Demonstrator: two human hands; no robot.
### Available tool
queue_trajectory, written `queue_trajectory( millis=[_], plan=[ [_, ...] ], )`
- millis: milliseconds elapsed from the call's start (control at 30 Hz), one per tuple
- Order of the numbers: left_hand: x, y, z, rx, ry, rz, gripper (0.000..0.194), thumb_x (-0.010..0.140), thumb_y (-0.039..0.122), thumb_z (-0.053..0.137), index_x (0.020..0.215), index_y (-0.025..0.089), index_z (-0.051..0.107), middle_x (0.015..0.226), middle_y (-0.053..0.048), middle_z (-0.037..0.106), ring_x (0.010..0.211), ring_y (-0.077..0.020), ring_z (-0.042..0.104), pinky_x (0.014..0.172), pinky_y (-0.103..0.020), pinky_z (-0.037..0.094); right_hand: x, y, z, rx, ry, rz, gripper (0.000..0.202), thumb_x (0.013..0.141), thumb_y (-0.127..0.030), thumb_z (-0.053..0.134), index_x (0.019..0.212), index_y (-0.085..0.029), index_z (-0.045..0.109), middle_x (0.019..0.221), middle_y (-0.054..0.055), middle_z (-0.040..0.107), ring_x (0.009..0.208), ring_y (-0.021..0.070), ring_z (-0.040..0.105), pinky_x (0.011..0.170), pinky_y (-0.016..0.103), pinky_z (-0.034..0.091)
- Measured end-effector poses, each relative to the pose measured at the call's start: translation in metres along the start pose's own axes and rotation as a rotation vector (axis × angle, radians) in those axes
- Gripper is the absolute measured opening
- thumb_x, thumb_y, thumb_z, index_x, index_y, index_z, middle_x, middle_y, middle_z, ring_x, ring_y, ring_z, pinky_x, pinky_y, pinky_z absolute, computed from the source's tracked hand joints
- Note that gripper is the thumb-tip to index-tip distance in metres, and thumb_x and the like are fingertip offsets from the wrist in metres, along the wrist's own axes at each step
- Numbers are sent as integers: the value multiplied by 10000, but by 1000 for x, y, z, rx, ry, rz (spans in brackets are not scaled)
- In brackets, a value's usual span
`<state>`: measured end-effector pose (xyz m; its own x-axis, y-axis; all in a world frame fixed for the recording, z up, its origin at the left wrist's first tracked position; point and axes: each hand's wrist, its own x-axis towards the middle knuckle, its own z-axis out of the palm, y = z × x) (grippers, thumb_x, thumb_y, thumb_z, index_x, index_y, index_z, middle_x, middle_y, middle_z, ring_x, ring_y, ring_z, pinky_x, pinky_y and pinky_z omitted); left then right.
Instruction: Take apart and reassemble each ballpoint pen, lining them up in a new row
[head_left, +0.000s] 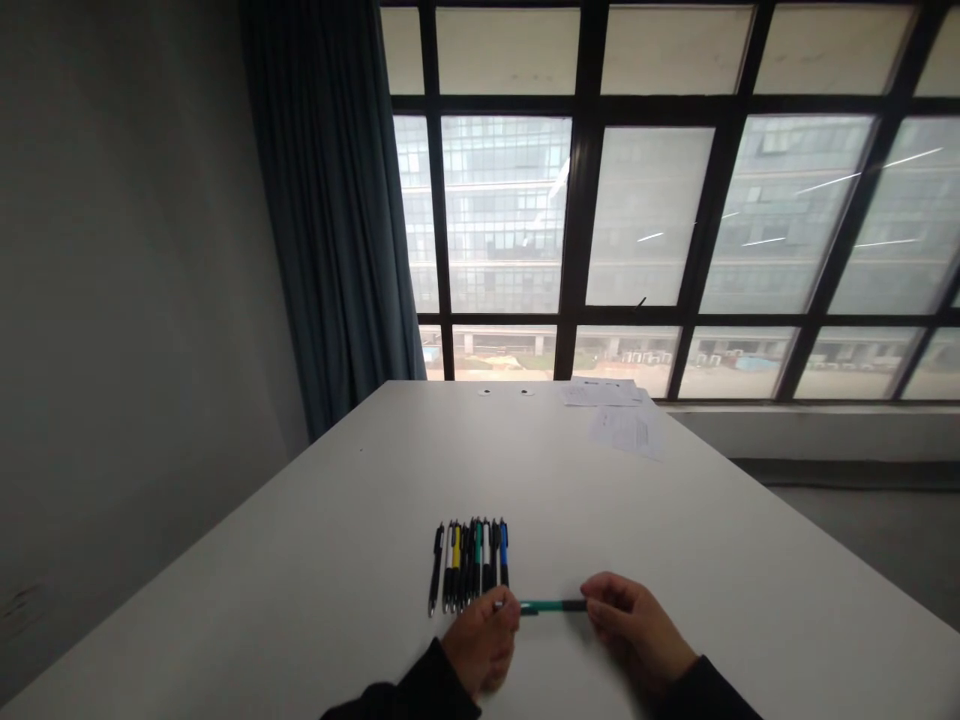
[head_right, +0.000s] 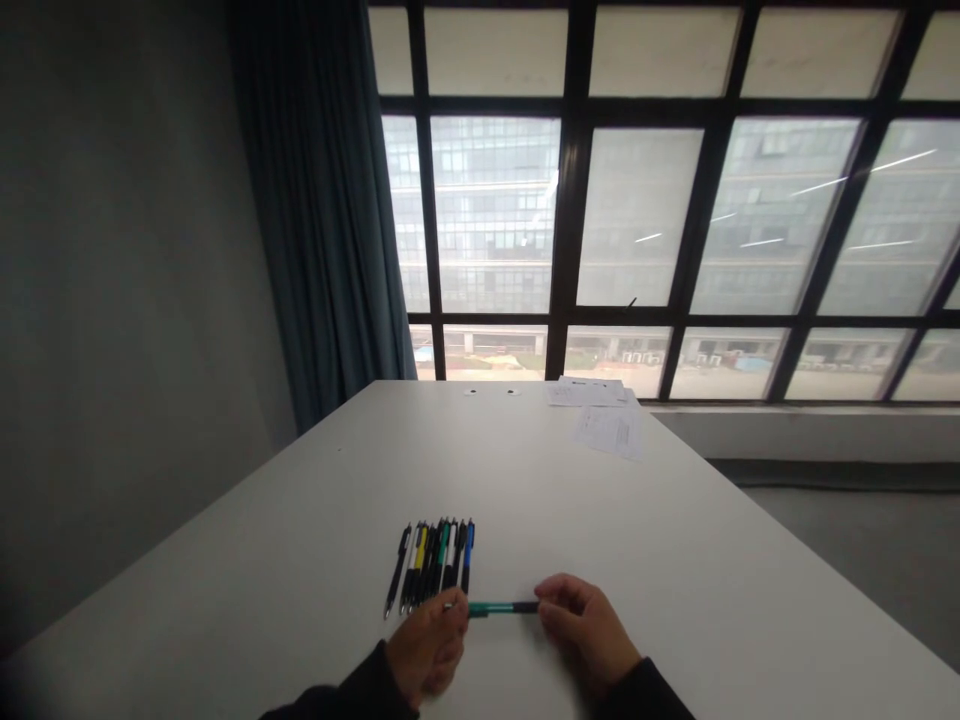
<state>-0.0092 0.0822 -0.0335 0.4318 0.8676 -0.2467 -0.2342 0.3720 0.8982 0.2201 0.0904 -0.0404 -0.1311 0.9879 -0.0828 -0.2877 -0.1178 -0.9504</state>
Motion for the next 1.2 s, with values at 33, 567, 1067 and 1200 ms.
queue_trajectory(
  millis=[33,567,1067,1200],
  plan=[
    [1,-1,0,6,14,23,669,539,781,682,694,228,339,373,139,270,285,-27,123,294,-166,75,0,0,1,-50,-5,-9,427,567,-430,857,790,-126,656,525,-36,533,458,74,433,478,220,288],
    [-13,11,27,792,73,394,540,891,636,388,625,170,453,561,31,373,555,-103,371,554,-258,282,-28,-2,52,-171,-10,77,527,726,-673,631,665,-158,537,487,-37,512,393,63,400,413,204,288],
    [-7,-8,22,506,39,235,567,892,655,377,565,191,376,500,47,297,478,-87,280,481,-268,201,-38,-3,54,-533,-118,-74,513,918,-592,420,656,-165,528,589,-9,464,564,111,422,541,237,335],
    [-3,-13,22,383,96,197,599,810,736,443,566,191,392,494,54,287,472,-80,266,456,-263,162,-40,-6,56,-587,-128,-119,487,931,-554,415,655,-170,531,607,5,499,588,129,454,580,254,362]
  ],
)
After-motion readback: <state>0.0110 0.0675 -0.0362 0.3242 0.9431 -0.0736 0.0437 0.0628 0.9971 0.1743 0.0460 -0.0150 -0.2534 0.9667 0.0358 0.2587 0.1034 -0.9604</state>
